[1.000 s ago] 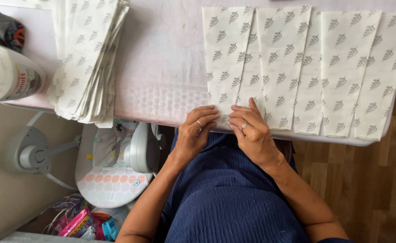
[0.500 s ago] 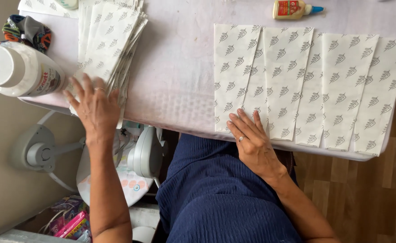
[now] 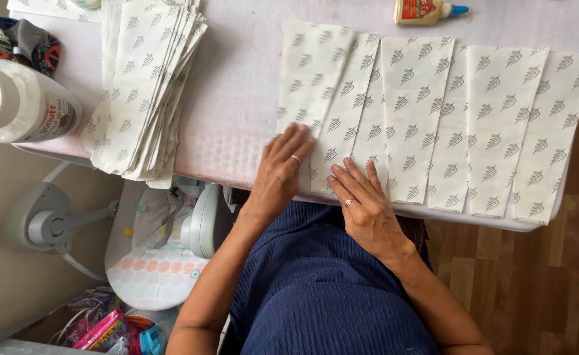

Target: The person is manually assembling paper bags by applying glue to the edges of paper strips and folding them over.

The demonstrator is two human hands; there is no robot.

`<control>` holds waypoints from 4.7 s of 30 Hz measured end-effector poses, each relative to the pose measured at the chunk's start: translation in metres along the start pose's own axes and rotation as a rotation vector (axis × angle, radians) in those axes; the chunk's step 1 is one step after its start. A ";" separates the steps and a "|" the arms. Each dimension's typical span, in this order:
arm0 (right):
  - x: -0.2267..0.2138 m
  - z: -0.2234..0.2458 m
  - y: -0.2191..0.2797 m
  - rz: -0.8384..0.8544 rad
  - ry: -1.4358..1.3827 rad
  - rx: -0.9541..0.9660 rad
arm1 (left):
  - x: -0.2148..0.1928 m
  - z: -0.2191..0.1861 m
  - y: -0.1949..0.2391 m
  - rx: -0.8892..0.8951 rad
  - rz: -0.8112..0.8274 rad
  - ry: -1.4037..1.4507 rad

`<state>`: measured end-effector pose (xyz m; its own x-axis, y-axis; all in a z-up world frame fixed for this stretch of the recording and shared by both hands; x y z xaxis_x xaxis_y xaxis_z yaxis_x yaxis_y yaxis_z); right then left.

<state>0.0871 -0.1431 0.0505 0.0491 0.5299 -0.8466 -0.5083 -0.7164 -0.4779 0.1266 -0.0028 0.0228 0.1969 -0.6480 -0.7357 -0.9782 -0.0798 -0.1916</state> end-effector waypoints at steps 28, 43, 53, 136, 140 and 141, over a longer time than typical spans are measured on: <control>0.018 0.025 -0.044 -0.188 -0.202 -0.108 | -0.068 0.009 0.043 0.224 -0.116 0.349; 0.030 0.005 -0.041 -0.204 -0.319 0.119 | -0.064 0.018 0.042 -0.025 -0.236 0.383; 0.033 0.006 -0.040 -0.222 -0.310 0.106 | -0.145 0.071 0.020 0.039 -0.350 0.142; 0.079 0.017 -0.087 -0.178 -0.433 0.190 | -0.103 0.068 0.044 -0.026 -0.274 0.409; 0.078 0.016 -0.086 -0.150 -0.472 0.223 | -0.100 0.074 0.042 -0.069 -0.228 0.432; 0.080 0.015 -0.085 -0.141 -0.501 0.242 | -0.100 0.076 0.041 -0.096 -0.208 0.453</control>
<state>0.1213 -0.0330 0.0267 -0.2530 0.8056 -0.5357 -0.7114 -0.5302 -0.4613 0.0717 0.1162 0.0394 0.3613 -0.8726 -0.3288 -0.9270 -0.2978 -0.2282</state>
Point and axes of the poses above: each hand's wrist, its own y-axis away from the middle knuckle, its own x-axis out of the palm, z = x × y, the point moved 10 cm from there along -y, towards the middle knuckle, and after that the axes turned 14 degrees about -x, right-handed, at the moved point
